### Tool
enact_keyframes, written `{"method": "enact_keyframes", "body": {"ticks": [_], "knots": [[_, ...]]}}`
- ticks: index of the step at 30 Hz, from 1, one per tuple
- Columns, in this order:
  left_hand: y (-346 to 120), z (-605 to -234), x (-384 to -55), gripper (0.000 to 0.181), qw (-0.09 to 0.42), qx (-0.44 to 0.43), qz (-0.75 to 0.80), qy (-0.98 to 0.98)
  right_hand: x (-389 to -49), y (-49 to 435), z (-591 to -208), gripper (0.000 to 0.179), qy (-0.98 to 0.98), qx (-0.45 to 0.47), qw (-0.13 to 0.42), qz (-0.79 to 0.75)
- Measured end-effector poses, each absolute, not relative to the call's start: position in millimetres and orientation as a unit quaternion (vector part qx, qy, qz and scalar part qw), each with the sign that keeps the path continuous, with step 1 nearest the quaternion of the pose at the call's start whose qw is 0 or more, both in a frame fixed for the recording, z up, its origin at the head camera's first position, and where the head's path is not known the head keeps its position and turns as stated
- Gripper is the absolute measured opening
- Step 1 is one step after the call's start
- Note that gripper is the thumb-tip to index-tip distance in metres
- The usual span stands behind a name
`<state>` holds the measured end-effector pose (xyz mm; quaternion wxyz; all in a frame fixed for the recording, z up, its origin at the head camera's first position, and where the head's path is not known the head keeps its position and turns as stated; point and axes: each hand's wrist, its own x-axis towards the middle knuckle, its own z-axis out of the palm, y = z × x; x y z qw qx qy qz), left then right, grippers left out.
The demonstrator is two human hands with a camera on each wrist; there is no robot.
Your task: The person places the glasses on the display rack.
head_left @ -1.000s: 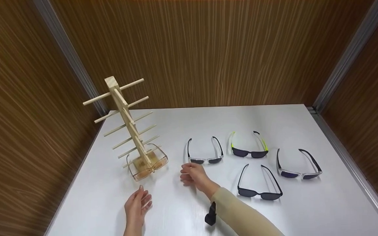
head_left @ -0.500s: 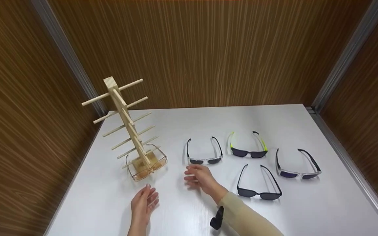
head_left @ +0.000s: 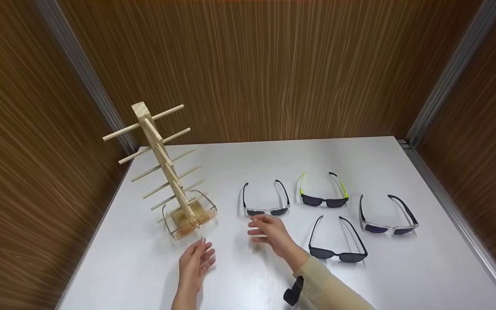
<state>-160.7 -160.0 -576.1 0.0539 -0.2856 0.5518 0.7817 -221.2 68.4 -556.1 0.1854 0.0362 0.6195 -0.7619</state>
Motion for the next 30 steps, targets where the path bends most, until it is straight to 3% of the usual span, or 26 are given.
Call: {"method": "enact_keyframes", "body": {"ticks": [13, 30], "knots": [[-141.8, -572.6, -168.8, 0.056, 0.060, -0.236, 0.782, 0.573, -215.7, 97.5, -544.8, 0.045, 0.624, 0.022, 0.154, -0.766], [-111.2, -558.9, -174.7, 0.054, 0.072, -0.158, 0.801, 0.573, -200.6, 140.4, -535.7, 0.040, 0.591, 0.065, 0.086, -0.799]]}}
